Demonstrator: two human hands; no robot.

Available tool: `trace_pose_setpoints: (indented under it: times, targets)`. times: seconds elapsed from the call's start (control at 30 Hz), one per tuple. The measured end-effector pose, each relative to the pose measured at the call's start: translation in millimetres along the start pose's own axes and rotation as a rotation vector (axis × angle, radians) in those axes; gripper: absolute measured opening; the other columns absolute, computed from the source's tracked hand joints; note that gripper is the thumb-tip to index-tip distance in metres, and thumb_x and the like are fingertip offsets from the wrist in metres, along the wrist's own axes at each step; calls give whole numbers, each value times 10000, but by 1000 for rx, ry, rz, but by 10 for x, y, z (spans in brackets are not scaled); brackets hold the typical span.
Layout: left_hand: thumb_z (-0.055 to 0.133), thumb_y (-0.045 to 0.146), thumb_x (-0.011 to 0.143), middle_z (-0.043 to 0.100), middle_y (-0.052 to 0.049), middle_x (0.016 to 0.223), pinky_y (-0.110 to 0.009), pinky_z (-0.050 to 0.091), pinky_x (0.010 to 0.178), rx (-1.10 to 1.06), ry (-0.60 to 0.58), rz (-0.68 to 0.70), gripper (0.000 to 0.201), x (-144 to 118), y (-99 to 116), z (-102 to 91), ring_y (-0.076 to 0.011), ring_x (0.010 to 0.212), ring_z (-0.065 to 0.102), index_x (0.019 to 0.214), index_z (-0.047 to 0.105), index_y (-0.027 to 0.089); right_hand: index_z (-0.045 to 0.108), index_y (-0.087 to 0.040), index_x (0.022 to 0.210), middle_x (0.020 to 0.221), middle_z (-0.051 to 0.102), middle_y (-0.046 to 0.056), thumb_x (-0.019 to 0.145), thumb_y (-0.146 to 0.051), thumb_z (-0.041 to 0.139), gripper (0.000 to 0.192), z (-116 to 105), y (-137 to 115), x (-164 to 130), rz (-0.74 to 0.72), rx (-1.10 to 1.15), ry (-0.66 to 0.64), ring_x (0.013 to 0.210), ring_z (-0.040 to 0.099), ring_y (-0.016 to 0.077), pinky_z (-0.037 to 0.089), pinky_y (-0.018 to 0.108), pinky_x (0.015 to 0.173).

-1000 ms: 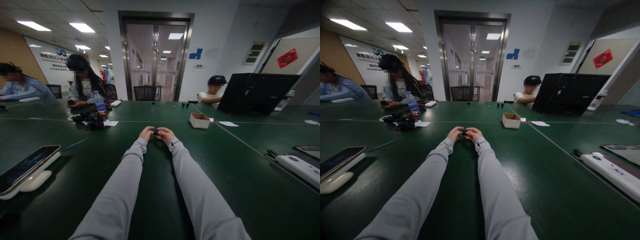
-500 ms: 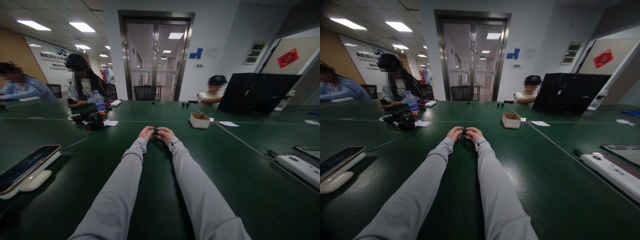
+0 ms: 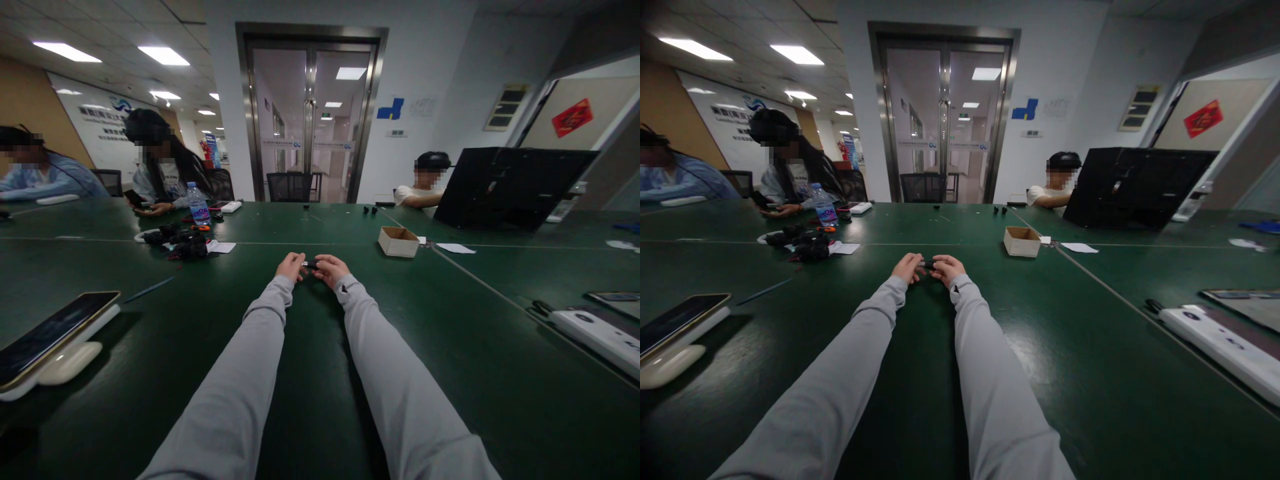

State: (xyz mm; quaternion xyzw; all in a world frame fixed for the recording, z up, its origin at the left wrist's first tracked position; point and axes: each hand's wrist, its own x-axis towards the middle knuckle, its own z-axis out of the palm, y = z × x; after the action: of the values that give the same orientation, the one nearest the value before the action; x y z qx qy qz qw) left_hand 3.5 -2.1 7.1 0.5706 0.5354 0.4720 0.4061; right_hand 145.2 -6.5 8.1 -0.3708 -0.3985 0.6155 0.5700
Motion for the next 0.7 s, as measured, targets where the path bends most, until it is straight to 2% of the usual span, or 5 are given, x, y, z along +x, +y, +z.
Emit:
trace_pose_setpoints:
  times: [0.13,0.3,0.5,0.6,0.7]
  targets:
    - [522,305,756,570,38,544,-167,315,382,-40,-49,64,139,23,-25,-18,-55,350,434,787,509,170,595,-159,740,577,613,-9,634,1,562,194,-3,1,3,2,-1,-5,484,604,111,492,191,453]
    - [447,487,779,520,6,426,-180,361,423,134,-5,65,378,2,-24,-20,-78,371,466,604,511,158,602,-162,746,588,613,-9,637,-8,571,191,-17,9,6,1,-5,-24,498,606,111,503,199,467]
    - [561,352,724,604,6,696,-171,369,390,-57,47,26,259,-4,-11,4,-63,417,498,926,552,190,599,-161,750,590,615,-6,628,-13,583,192,-27,19,21,-8,-9,-18,496,602,110,500,194,459]
    - [572,338,713,562,6,604,-159,381,402,-22,19,55,189,16,-47,-7,-58,427,479,752,571,153,597,-162,759,605,618,-4,623,-17,594,198,-32,19,24,-9,-16,-26,507,605,111,507,198,469]
    - [499,432,756,517,5,507,-154,376,394,40,32,40,307,19,-59,-7,-63,404,466,662,551,145,596,-168,760,599,615,-11,626,-26,599,195,-33,16,22,-4,-23,-25,512,606,111,506,193,462]
